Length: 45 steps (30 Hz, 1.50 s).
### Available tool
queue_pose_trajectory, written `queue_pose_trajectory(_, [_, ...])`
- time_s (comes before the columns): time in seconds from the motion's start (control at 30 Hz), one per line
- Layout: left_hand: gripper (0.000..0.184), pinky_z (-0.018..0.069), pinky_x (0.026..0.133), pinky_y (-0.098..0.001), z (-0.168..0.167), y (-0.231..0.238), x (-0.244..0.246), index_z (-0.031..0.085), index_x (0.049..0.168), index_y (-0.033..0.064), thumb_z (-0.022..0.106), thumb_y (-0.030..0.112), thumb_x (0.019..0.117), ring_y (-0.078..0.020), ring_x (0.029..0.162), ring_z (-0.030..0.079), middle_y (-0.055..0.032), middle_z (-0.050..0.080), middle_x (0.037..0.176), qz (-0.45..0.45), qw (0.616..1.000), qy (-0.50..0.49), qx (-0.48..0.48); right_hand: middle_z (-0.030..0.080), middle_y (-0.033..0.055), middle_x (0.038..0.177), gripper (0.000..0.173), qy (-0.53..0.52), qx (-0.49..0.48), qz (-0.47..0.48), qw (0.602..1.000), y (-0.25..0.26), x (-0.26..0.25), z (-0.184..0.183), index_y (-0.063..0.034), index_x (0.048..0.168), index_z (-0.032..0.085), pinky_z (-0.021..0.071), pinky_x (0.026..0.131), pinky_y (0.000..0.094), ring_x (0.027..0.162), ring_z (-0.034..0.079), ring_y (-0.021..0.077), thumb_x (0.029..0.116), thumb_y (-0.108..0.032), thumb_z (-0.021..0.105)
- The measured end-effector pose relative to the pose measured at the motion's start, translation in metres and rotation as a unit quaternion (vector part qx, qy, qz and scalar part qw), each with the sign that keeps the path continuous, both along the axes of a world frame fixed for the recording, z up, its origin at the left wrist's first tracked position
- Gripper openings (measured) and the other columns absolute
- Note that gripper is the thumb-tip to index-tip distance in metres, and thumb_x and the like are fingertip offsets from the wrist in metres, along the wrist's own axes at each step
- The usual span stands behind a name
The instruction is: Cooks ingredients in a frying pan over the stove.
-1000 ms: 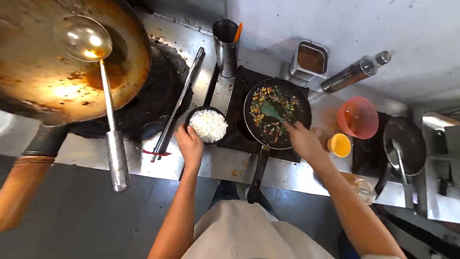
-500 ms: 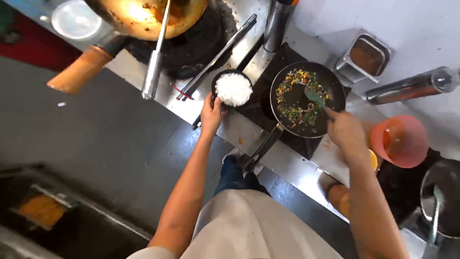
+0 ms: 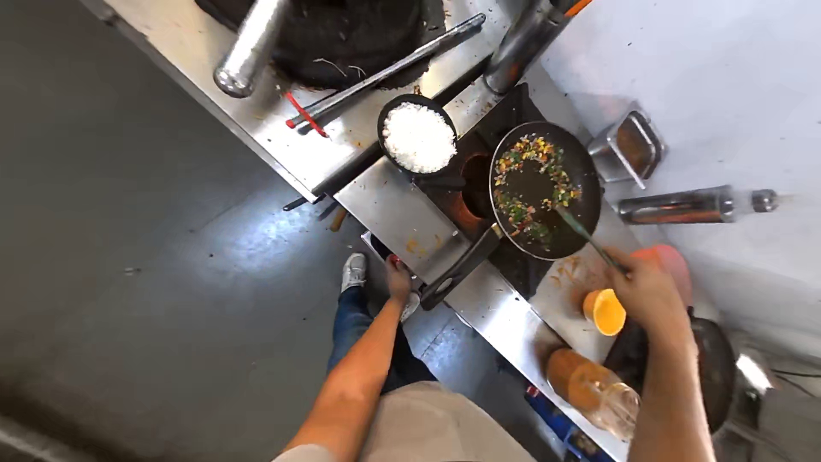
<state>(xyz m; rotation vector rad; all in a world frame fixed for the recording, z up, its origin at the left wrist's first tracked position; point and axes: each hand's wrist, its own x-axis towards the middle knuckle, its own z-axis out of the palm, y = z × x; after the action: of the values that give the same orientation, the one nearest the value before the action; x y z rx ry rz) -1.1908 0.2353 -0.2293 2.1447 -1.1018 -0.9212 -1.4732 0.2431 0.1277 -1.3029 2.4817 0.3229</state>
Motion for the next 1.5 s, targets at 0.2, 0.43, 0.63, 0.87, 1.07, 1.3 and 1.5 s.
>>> queue_pose_trajectory(0.2, [0.045,0.0544,0.095,-0.0455,0.062,-0.036,0.098,0.047,0.145,-0.0012,0.036,0.029,0.1132,-0.0306,0.109,0.067,-0.0224,0.063,0.129,-0.194,0.832,0.322,0.408,0.07,0.0255,0.122,0.039,-0.087,-0.077,0.073,0.99,-0.062,0.006,-0.031,-0.0112,0.144,0.062,0.0507,0.093,0.0687,0.109,0.068,0.0468,0.1056,-0.015,0.056])
queue_pose_trajectory(0.43, [0.042,0.0522,0.059,-0.0231,0.222,-0.082,0.008,0.055,0.136,0.0077,0.04,0.038,0.1118,-0.0091,0.064,0.059,-0.0032,0.063,0.086,-0.399,0.677,0.505,0.357,0.072,0.0224,0.117,0.036,-0.07,0.037,0.046,0.996,-0.067,0.036,0.01,-0.0198,0.138,0.067,0.051,0.089,0.0711,0.108,0.068,0.0463,0.1033,-0.017,0.058])
queue_pose_trajectory(0.63, [0.037,0.0483,0.046,-0.0236,0.241,-0.043,0.043,0.051,0.128,0.0042,0.036,0.035,0.113,-0.0082,0.047,0.049,0.0014,0.05,0.067,-0.378,0.684,0.459,0.423,0.073,0.0151,0.114,0.03,-0.061,0.124,0.021,0.99,-0.022,0.062,0.051,-0.025,0.128,0.074,0.0533,0.087,0.0658,0.106,0.069,0.0395,0.0997,-0.021,0.064])
queue_pose_trajectory(0.87, [0.037,0.0478,0.044,-0.0246,0.246,-0.04,0.058,0.051,0.126,0.0036,0.036,0.035,0.113,-0.0092,0.045,0.047,0.0006,0.048,0.064,-0.399,0.693,0.426,0.423,0.072,0.0152,0.119,0.033,-0.048,0.076,-0.041,0.995,-0.009,0.06,0.037,-0.0262,0.129,0.073,0.0539,0.086,0.067,0.108,0.068,0.0407,0.0986,-0.02,0.064])
queue_pose_trajectory(1.07, [0.032,0.0474,0.043,-0.0236,0.236,-0.015,0.02,0.051,0.118,0.0051,0.043,0.035,0.1113,-0.0084,0.044,0.046,-0.0002,0.049,0.065,-0.366,0.724,0.428,0.398,0.072,0.0239,0.113,0.035,-0.068,-0.003,-0.04,0.997,-0.033,0.041,0.001,-0.0193,0.13,0.073,0.0526,0.083,0.0707,0.106,0.068,0.0474,0.0959,-0.015,0.064])
queue_pose_trajectory(1.3, [0.013,0.0409,0.043,-0.0188,0.219,-0.01,0.002,0.054,0.116,0.0113,0.048,0.02,0.1091,-0.0037,0.044,0.041,0.0053,0.042,0.062,-0.375,0.689,0.477,0.395,0.071,0.0245,0.111,0.031,-0.065,0.001,0.006,0.998,-0.042,0.038,0.012,-0.0167,0.123,0.075,0.0517,0.08,0.0729,0.104,0.067,0.0489,0.0927,-0.016,0.068])
queue_pose_trajectory(1.5, [0.019,0.0452,0.043,-0.0205,0.254,0.019,0.019,0.052,0.124,0.0067,0.049,0.008,0.1048,-0.0046,0.045,0.045,0.0052,0.044,0.061,-0.34,0.697,0.468,0.423,0.073,0.0188,0.109,0.026,-0.076,0.083,0.088,0.99,-0.031,0.039,0.045,-0.0203,0.119,0.076,0.0527,0.081,0.0689,0.101,0.069,0.0435,0.0943,-0.018,0.069])
